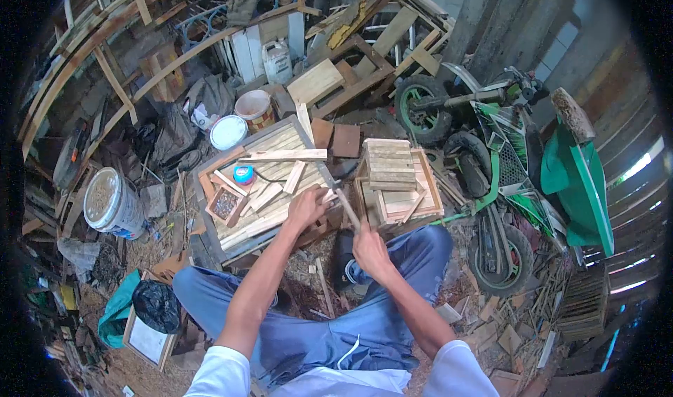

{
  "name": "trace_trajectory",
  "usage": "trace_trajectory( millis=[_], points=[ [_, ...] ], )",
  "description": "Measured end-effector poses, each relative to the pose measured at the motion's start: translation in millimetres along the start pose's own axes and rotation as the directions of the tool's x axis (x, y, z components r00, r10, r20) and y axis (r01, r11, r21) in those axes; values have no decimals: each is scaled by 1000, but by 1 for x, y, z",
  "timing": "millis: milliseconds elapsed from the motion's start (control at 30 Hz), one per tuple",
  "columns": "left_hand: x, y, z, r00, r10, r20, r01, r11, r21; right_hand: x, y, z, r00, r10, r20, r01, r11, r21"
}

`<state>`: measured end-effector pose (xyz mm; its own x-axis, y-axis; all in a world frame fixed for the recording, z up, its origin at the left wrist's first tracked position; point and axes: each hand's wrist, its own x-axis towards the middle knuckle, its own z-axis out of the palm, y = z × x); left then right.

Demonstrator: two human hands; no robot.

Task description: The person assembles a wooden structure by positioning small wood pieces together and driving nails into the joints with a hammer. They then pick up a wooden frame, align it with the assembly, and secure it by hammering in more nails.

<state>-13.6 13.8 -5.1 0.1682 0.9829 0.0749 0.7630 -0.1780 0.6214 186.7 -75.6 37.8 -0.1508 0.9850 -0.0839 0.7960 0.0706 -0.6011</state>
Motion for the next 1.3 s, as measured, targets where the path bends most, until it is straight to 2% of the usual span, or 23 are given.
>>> trace_trajectory(
  millis=[67, 133, 267, 300, 400, 533, 567, 667, 700, 733, 767, 800, 900, 967, 1033, 1100, 1300],
  points=[
    [0, -3, 2, 1000, 1, -21, -1, 1000, -1, 10, -1, -9, 1000, 13, 18, -13, 1000, -14],
    [-2, 0, -2, 1000, 0, 10, 0, 1000, -1, -2, -32, -32, 999, 33, 26, -34, 999, 27],
    [1, -5, 3, 999, 31, -8, -31, 999, -20, -13, -47, -30, 982, 35, -187, 12, 970, 242],
    [-1, -4, 4, 1000, 17, -16, -17, 999, -30, -7, -24, -12, 995, 58, -86, -44, 988, 151],
    [0, 1, -1, 1000, -23, 5, 23, 1000, 7, 0, 7, 1, 1000, 17, 22, -16, 1000, -20],
    [0, -6, 5, 999, 26, -21, -26, 1000, 6, -7, -45, -39, 998, 33, -58, -25, 991, 129],
    [0, -6, 4, 999, 34, -10, -34, 999, 3, -10, -50, -41, 990, 8, -144, 17, 984, 175],
    [-2, 1, -3, 1000, 14, 14, -14, 999, -29, -7, -15, -11, 997, 41, -65, -37, 997, 68],
    [-3, 0, 0, 1000, 12, -7, -12, 1000, -17, -3, 18, 8, 1000, -13, -20, 13, 1000, -28],
    [-3, 3, -4, 999, 17, -31, -16, 1000, 2, -6, 12, -6, 997, -74, -1, 74, 997, -13],
    [-2, 5, -7, 999, -20, 35, 20, 1000, 19, 0, 8, -14, 998, -64, -13, 63, 998, -22],
    [-8, 3, -3, 999, -17, 36, 17, 1000, 5, -6, 7, -16, 1000, -31, -5, 31, 999, -24],
    [0, -4, -1, 999, 19, 35, -18, 1000, -12, -14, -27, -49, 990, 135, -42, -129, 984, 125],
    [3, -4, -6, 997, 22, 71, -22, 1000, -5, -15, -26, -54, 986, 145, -88, -128, 977, 172],
    [6, 3, -21, 996, 27, 84, -18, 994, -107, -14, -14, -56, 980, 141, -141, -116, 978, 175],
    [9, 10, -34, 989, 22, 148, 14, 971, -238, -16, -6, -52, 978, 171, -123, -136, 959, 249],
    [7, 22, -65, 989, 106, 99, -85, 976, -200, -16, -1, -28, 980, 174, -100, -138, 944, 299]
  ],
)
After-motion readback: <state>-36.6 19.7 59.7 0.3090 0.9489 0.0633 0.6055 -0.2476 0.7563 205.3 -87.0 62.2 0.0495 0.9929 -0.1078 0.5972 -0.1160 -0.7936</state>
